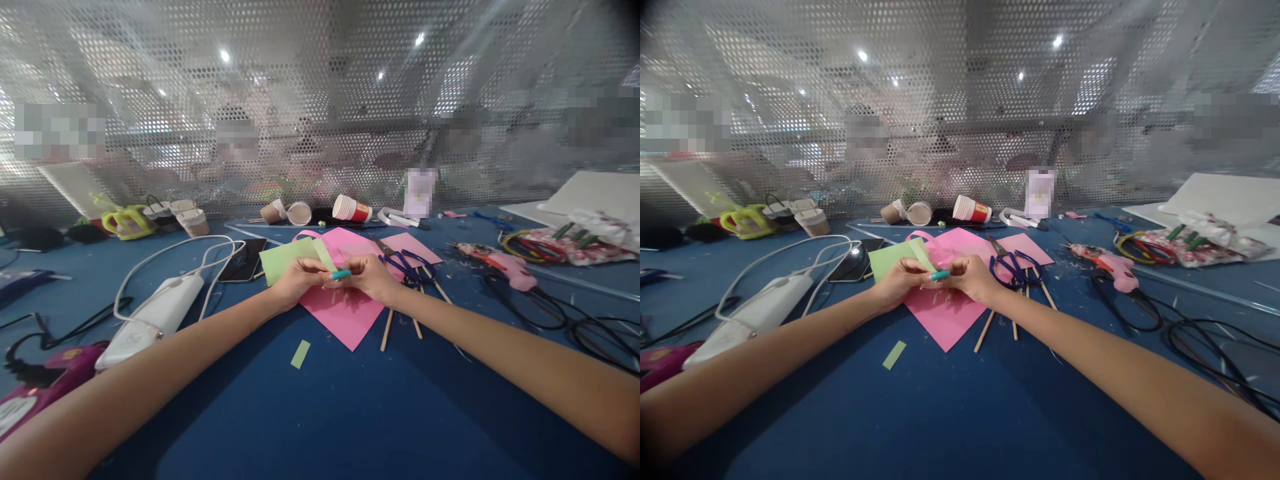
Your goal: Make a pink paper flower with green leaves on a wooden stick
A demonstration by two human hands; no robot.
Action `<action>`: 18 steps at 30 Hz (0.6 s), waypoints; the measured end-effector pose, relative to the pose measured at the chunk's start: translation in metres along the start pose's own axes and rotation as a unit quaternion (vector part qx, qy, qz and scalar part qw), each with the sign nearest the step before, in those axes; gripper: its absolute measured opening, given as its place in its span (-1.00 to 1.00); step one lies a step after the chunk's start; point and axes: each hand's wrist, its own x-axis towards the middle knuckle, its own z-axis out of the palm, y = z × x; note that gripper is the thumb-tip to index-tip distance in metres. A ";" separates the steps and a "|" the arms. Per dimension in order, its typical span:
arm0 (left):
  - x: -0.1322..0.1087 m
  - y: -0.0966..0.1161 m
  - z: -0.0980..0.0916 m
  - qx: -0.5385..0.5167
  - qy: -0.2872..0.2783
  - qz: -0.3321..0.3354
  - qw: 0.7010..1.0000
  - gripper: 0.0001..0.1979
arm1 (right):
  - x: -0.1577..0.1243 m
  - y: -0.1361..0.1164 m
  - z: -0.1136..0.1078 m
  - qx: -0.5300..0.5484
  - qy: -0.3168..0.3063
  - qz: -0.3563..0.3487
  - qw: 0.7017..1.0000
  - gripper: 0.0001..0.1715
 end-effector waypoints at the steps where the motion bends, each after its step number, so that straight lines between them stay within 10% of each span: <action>1: 0.001 -0.001 0.000 -0.007 0.010 0.004 1.000 -0.74 | 0.000 0.000 0.000 0.001 -0.004 0.000 1.000 -0.58; 18: 0.004 -0.002 0.001 -0.044 0.081 0.030 0.995 -0.70 | -0.005 -0.005 0.013 -0.021 0.034 0.021 0.999 -0.58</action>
